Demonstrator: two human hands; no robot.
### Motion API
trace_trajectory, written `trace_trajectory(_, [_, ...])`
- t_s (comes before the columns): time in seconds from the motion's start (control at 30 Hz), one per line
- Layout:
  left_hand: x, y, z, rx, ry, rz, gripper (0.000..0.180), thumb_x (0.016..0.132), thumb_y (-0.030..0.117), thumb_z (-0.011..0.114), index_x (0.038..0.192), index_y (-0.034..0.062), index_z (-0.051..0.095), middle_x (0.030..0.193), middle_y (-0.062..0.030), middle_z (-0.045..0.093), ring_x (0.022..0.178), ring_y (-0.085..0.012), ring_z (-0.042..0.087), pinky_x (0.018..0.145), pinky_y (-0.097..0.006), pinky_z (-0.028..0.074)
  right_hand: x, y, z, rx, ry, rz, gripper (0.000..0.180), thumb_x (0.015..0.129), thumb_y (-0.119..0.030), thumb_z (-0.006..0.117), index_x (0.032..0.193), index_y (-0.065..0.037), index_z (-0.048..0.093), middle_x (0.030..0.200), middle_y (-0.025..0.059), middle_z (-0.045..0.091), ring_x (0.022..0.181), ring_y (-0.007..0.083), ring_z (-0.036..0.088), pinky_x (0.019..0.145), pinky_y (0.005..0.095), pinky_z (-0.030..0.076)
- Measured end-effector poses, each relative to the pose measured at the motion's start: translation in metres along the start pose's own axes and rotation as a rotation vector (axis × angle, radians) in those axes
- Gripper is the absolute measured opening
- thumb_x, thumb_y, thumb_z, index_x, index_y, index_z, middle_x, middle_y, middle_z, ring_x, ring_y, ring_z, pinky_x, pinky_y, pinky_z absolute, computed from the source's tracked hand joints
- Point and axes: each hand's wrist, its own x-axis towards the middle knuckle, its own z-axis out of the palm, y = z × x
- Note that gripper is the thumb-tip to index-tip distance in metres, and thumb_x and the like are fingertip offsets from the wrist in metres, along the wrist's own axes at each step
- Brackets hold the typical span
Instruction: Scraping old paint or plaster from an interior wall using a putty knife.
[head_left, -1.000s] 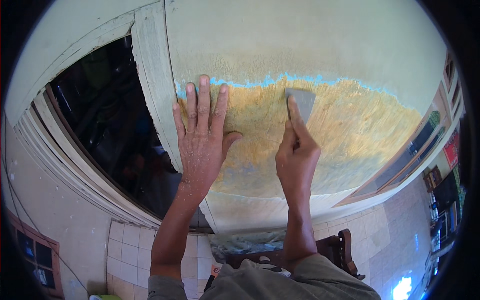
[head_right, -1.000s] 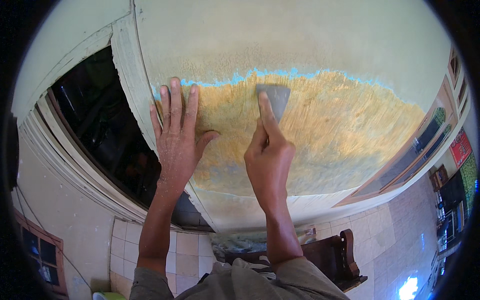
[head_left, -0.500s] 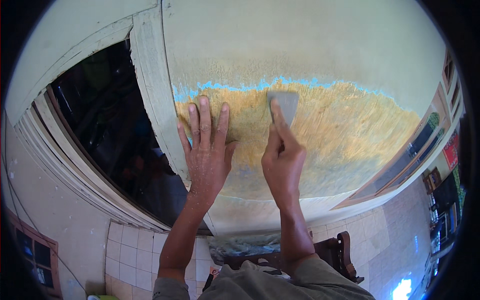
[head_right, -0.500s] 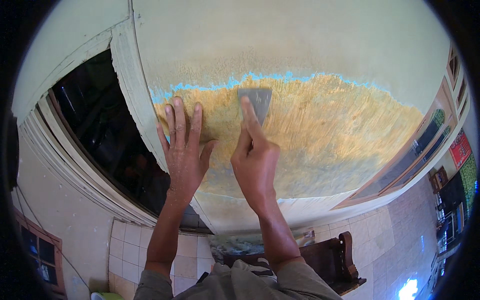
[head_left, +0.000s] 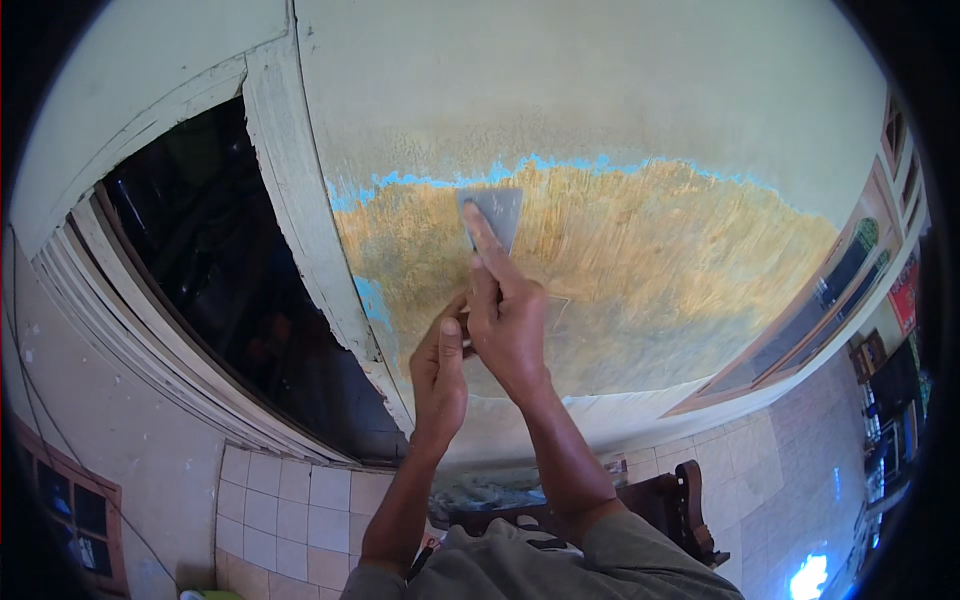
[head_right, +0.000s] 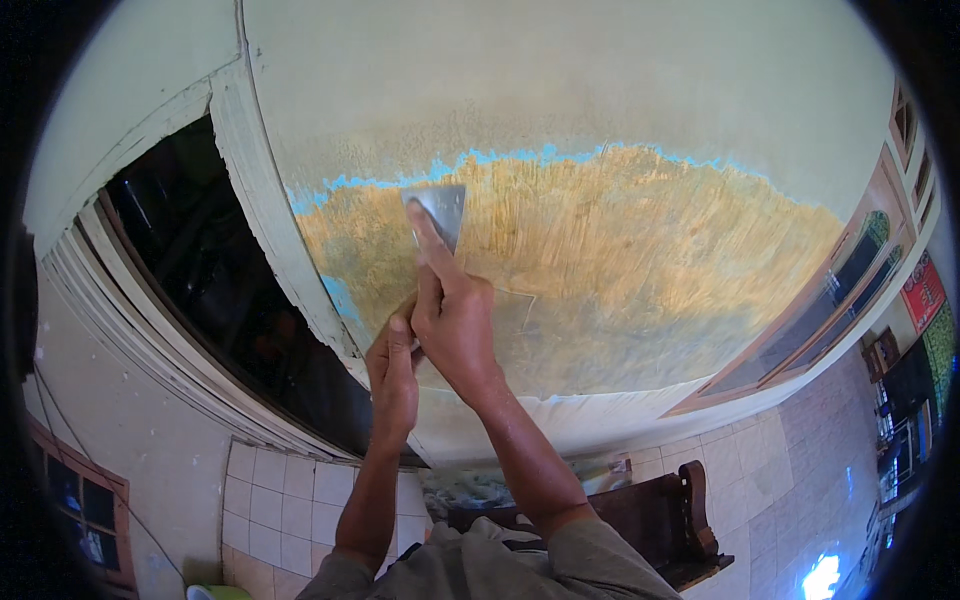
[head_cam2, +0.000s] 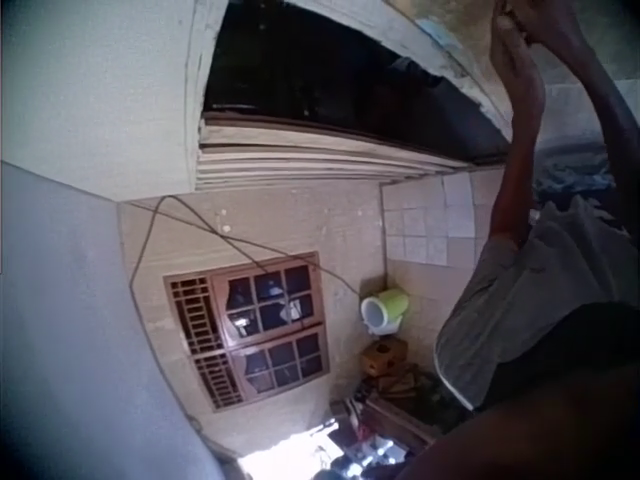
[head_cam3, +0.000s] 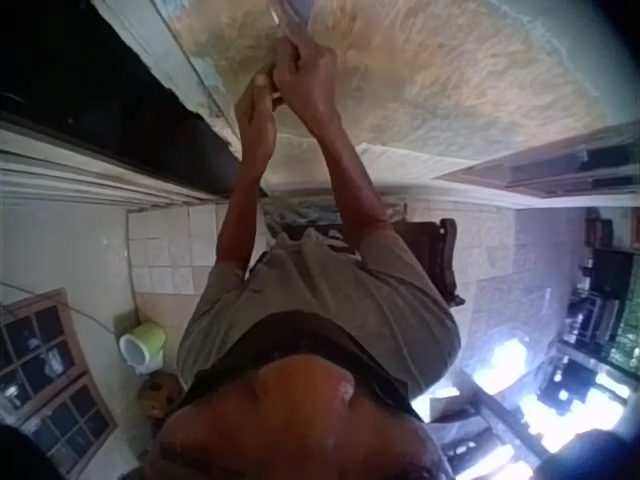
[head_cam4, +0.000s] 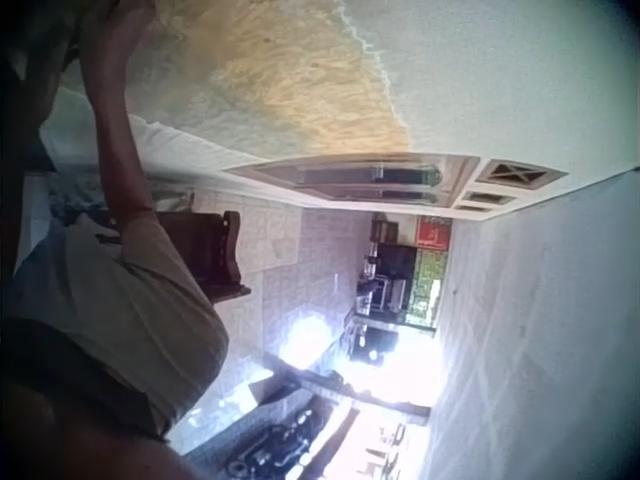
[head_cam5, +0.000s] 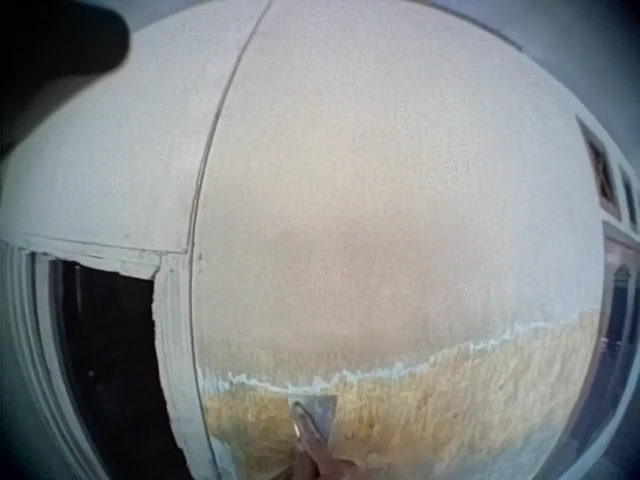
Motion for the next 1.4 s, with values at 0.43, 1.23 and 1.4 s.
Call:
trace_trajectory(0.43, [0.009, -0.018, 0.045, -0.050, 0.013, 0.014, 0.056, 0.112, 0.042, 0.042, 0.147, -0.0015, 0.044, 0.114, -0.0036, 0.061, 0.095, -0.0086, 0.059, 0.076, -0.022, 0.047, -0.010, 0.016, -0.040, 0.175, -0.132, 0.009, 0.046, 0.102, -0.002, 0.055, 0.148, -0.004, 0.053, 0.141, 0.0140, 0.063, 0.121, 0.0200, 0.060, 0.105, 0.0316, 0.044])
trace_trajectory(1.23, [0.033, 0.041, 0.128, -0.060, 0.075, -0.332, 0.037, 0.106, 0.040, 0.049, 0.083, 0.0108, 0.053, 0.054, 0.0042, 0.034, 0.035, -0.0056, 0.023, 0.032, -0.024, 0.019, 0.001, 0.157, -0.197, -0.692, 0.488, 0.039, 0.107, 0.092, -0.079, 0.048, 0.166, -0.018, 0.001, 0.169, 0.0240, -0.017, 0.154, 0.0510, -0.013, 0.120, 0.0674, -0.001])
trace_trajectory(1.4, [0.014, 0.020, 0.124, -0.050, 0.171, -0.414, 0.040, 0.106, 0.043, 0.048, 0.082, 0.0120, 0.051, 0.053, 0.0049, 0.033, 0.033, -0.0058, 0.023, 0.031, -0.024, 0.018, 0.001, 0.156, -0.202, -0.650, 0.453, 0.034, 0.107, 0.092, -0.078, 0.049, 0.166, -0.016, 0.001, 0.167, 0.0277, -0.017, 0.152, 0.0530, -0.016, 0.118, 0.0697, -0.003])
